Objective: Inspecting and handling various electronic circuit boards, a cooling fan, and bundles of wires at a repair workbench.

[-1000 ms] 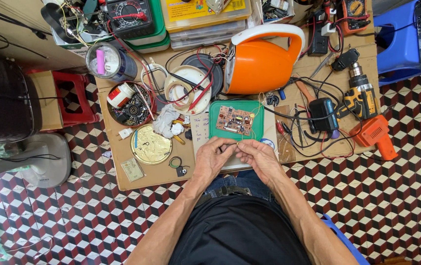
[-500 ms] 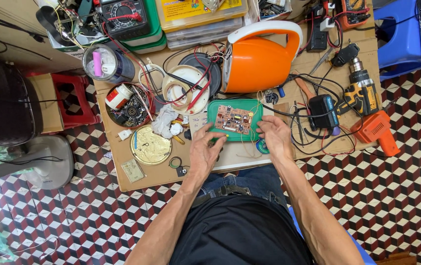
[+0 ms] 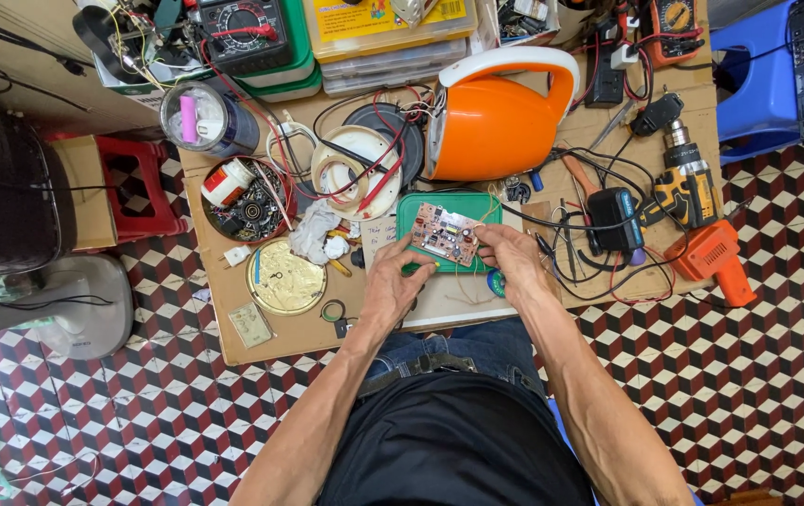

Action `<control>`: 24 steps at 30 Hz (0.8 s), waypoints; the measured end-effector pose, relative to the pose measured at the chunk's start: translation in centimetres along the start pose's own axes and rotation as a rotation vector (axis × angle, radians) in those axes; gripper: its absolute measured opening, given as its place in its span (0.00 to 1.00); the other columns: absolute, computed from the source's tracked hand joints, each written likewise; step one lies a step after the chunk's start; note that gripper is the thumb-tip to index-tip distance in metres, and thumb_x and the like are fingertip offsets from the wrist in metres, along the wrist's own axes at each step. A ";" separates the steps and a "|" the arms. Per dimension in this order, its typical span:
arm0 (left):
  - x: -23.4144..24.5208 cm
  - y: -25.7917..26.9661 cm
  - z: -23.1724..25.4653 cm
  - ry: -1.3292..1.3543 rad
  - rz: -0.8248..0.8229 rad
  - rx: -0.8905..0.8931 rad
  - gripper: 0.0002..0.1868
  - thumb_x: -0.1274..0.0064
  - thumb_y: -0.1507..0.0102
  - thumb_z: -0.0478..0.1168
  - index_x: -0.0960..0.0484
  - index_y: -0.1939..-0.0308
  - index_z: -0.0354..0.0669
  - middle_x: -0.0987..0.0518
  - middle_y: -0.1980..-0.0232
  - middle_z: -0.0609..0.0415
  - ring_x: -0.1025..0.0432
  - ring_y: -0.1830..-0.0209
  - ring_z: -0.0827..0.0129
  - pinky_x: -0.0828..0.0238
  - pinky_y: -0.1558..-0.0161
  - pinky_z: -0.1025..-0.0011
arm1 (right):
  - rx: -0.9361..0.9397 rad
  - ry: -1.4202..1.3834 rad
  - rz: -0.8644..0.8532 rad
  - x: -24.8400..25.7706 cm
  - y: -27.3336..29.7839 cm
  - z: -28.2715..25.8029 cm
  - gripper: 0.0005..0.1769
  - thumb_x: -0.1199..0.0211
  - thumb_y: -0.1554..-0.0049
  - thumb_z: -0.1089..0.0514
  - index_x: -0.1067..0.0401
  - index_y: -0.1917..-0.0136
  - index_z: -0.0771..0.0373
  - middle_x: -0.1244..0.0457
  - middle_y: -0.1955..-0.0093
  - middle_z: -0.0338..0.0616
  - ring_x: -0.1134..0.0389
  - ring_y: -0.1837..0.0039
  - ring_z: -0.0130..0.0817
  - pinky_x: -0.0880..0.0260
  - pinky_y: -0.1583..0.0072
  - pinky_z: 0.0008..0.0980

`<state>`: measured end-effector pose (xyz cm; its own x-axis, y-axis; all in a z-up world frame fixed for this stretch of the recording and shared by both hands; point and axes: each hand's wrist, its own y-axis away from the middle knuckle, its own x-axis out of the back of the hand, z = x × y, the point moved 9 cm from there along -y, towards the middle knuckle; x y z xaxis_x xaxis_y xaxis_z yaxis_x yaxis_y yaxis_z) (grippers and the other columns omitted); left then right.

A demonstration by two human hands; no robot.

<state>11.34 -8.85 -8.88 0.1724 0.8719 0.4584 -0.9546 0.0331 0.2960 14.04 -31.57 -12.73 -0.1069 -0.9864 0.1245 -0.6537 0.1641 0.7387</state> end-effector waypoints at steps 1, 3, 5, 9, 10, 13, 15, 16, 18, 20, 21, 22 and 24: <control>0.1 0.0 -0.1 0.001 0.003 0.000 0.10 0.37 0.41 0.45 0.10 0.58 0.47 0.31 0.26 0.42 0.40 0.26 0.50 0.42 0.30 0.59 | 0.001 0.002 -0.002 0.0 -0.2 0.3 0.14 0.32 0.41 0.58 0.23 0.44 0.65 0.31 0.55 0.44 0.34 0.58 0.25 0.32 0.55 0.22; 0.0 0.0 -0.2 0.012 -0.013 -0.010 0.10 0.37 0.40 0.44 0.10 0.58 0.47 0.31 0.27 0.41 0.40 0.26 0.51 0.43 0.29 0.58 | 0.027 0.088 -0.038 -0.1 -0.5 0.7 0.11 0.32 0.40 0.58 0.22 0.49 0.69 0.30 0.55 0.45 0.34 0.57 0.27 0.33 0.52 0.24; 0.3 0.1 0.0 0.041 -0.009 -0.010 0.10 0.37 0.40 0.44 0.10 0.58 0.46 0.30 0.27 0.40 0.39 0.26 0.51 0.41 0.30 0.58 | 0.005 -0.008 -0.102 -0.6 0.0 0.6 0.10 0.34 0.40 0.58 0.25 0.50 0.68 0.30 0.55 0.45 0.31 0.55 0.29 0.29 0.50 0.26; 1.2 0.7 0.8 0.335 0.010 0.026 0.10 0.39 0.37 0.42 0.13 0.54 0.44 0.26 0.32 0.41 0.31 0.35 0.58 0.30 0.38 0.65 | -0.003 -0.151 -0.195 -1.7 2.8 -1.0 0.08 0.38 0.38 0.58 0.28 0.50 0.67 0.29 0.53 0.46 0.28 0.51 0.32 0.27 0.46 0.31; 1.6 1.0 1.1 0.336 0.015 0.024 0.10 0.39 0.37 0.42 0.13 0.54 0.44 0.26 0.32 0.41 0.31 0.35 0.58 0.30 0.38 0.65 | 0.000 -0.148 -0.199 -1.5 3.5 -1.4 0.08 0.38 0.38 0.58 0.28 0.50 0.67 0.29 0.53 0.46 0.28 0.51 0.32 0.27 0.46 0.31; 2.6 2.2 1.6 0.637 0.039 0.120 0.12 0.42 0.34 0.41 0.15 0.50 0.40 0.19 0.45 0.45 0.23 0.50 0.68 0.25 0.48 0.73 | 0.070 -0.242 -0.219 -0.8 5.1 -2.8 0.10 0.39 0.38 0.58 0.29 0.48 0.67 0.30 0.50 0.46 0.28 0.48 0.31 0.26 0.42 0.32; 3.8 3.1 2.4 0.737 0.067 0.208 0.13 0.42 0.34 0.40 0.16 0.49 0.35 0.15 0.57 0.50 0.23 0.60 0.74 0.26 0.56 0.77 | 0.115 -0.491 -0.308 -0.6 5.6 -3.6 0.10 0.39 0.38 0.59 0.29 0.45 0.66 0.31 0.47 0.48 0.29 0.45 0.34 0.28 0.40 0.35; 4.0 3.5 2.8 0.738 0.070 0.202 0.13 0.42 0.34 0.40 0.16 0.49 0.35 0.15 0.57 0.50 0.23 0.60 0.74 0.26 0.56 0.77 | 0.121 -0.490 -0.311 -0.6 6.3 -4.3 0.10 0.39 0.38 0.59 0.29 0.45 0.66 0.31 0.47 0.48 0.29 0.45 0.34 0.28 0.40 0.35; 4.3 4.4 3.2 0.822 0.086 0.244 0.13 0.42 0.35 0.39 0.17 0.51 0.33 0.14 0.59 0.53 0.25 0.64 0.76 0.26 0.59 0.78 | 0.129 -0.672 -0.351 -0.7 7.8 -6.1 0.10 0.39 0.38 0.60 0.29 0.44 0.66 0.31 0.45 0.47 0.29 0.43 0.34 0.29 0.37 0.37; 4.8 5.4 4.2 0.855 0.086 0.240 0.13 0.42 0.35 0.39 0.17 0.51 0.32 0.14 0.59 0.52 0.26 0.65 0.76 0.27 0.60 0.78 | 0.168 -0.726 -0.400 -1.0 9.3 -7.7 0.09 0.39 0.37 0.61 0.29 0.44 0.66 0.31 0.44 0.48 0.29 0.42 0.35 0.29 0.37 0.38; 5.0 6.0 4.6 0.888 0.084 0.243 0.13 0.42 0.35 0.38 0.17 0.51 0.31 0.14 0.58 0.51 0.27 0.66 0.76 0.27 0.60 0.78 | 0.200 -0.780 -0.447 -1.2 10.2 -8.8 0.08 0.40 0.36 0.61 0.30 0.44 0.67 0.31 0.43 0.48 0.30 0.41 0.36 0.30 0.36 0.38; 5.5 6.2 5.5 0.887 0.083 0.235 0.13 0.42 0.35 0.38 0.17 0.51 0.31 0.14 0.58 0.51 0.27 0.66 0.76 0.27 0.60 0.78 | 0.208 -0.782 -0.449 -1.4 10.9 -9.7 0.08 0.40 0.36 0.61 0.30 0.44 0.67 0.31 0.43 0.48 0.30 0.41 0.36 0.30 0.36 0.38; 6.6 6.9 7.2 0.904 0.105 0.210 0.13 0.41 0.35 0.37 0.16 0.51 0.30 0.14 0.58 0.50 0.27 0.65 0.78 0.27 0.60 0.78 | 0.233 -0.812 -0.463 -1.9 12.6 -11.6 0.08 0.40 0.37 0.61 0.30 0.45 0.66 0.31 0.43 0.48 0.30 0.41 0.36 0.30 0.35 0.40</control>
<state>7.63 -6.38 2.28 -0.2506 0.9177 -0.3084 -0.8758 -0.0791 0.4762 14.70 -27.57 4.06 -0.2293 -0.6685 -0.7075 -0.8845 -0.1603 0.4381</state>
